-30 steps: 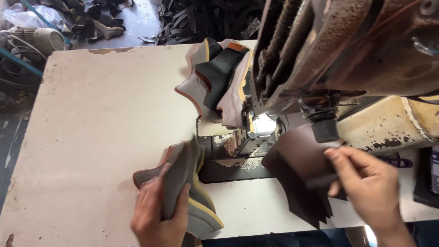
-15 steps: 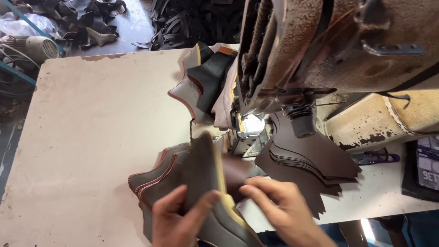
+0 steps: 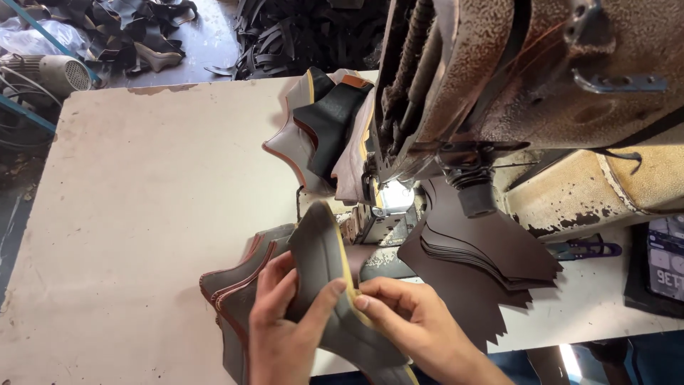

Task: Aligning and feeding shoe upper components into an industrial joining machine.

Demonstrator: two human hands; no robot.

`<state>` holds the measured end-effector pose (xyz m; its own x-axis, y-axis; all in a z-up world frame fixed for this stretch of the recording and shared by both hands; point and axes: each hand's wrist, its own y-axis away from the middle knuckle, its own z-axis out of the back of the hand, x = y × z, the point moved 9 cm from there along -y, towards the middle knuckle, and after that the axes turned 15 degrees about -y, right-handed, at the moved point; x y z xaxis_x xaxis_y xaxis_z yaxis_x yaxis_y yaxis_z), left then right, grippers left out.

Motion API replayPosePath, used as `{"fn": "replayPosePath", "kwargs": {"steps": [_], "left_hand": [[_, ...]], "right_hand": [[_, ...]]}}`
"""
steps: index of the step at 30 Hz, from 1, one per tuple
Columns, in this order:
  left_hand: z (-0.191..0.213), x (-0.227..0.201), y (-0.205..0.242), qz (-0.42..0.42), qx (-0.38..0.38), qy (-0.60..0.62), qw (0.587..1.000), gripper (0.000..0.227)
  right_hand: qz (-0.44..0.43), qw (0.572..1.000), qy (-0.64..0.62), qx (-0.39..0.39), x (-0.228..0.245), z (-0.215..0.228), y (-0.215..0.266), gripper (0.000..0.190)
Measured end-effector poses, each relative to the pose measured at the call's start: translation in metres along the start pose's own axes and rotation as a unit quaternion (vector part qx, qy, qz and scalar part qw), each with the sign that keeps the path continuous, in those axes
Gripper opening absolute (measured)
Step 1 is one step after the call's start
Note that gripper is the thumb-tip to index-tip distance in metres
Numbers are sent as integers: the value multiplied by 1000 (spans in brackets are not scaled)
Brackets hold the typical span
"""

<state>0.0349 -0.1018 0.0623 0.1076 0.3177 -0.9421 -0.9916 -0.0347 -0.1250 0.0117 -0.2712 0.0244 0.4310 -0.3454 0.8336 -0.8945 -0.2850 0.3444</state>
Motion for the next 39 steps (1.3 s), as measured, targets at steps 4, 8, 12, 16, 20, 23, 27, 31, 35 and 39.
{"fn": "replayPosePath", "kwargs": {"steps": [4, 8, 12, 16, 20, 23, 27, 31, 35, 39], "left_hand": [[-7, -18, -14, 92, -6, -127, 988, 41], [-54, 33, 3, 290, 128, 245, 916, 40], [-58, 50, 10, 207, 96, 124, 966, 34], [-65, 95, 21, 173, 71, 108, 976, 33], [-73, -11, -24, 130, 142, 206, 960, 38], [-77, -18, -33, 111, 127, 250, 954, 40], [-83, -20, -45, 114, 137, 207, 962, 38], [-67, -41, -61, 6, 131, 44, 990, 39], [-67, -31, -66, 11, 158, 25, 987, 30], [-62, -38, -75, -18, 145, -19, 989, 30]], "right_hand": [[84, 985, 138, -55, 23, 8, 6, 18], [101, 970, 206, -78, 34, 30, 13, 19], [96, 977, 181, -64, 32, 39, 19, 22], [196, 961, 195, 7, 57, 36, 25, 22], [67, 954, 290, 26, 54, 42, 20, 20], [119, 952, 282, 14, 42, 53, 20, 15], [129, 960, 248, -25, 20, 66, 14, 22], [96, 974, 190, -77, -11, 66, 0, 31], [117, 975, 139, -129, -41, 67, -1, 12], [95, 972, 141, -163, -47, 68, -4, 9]]}}
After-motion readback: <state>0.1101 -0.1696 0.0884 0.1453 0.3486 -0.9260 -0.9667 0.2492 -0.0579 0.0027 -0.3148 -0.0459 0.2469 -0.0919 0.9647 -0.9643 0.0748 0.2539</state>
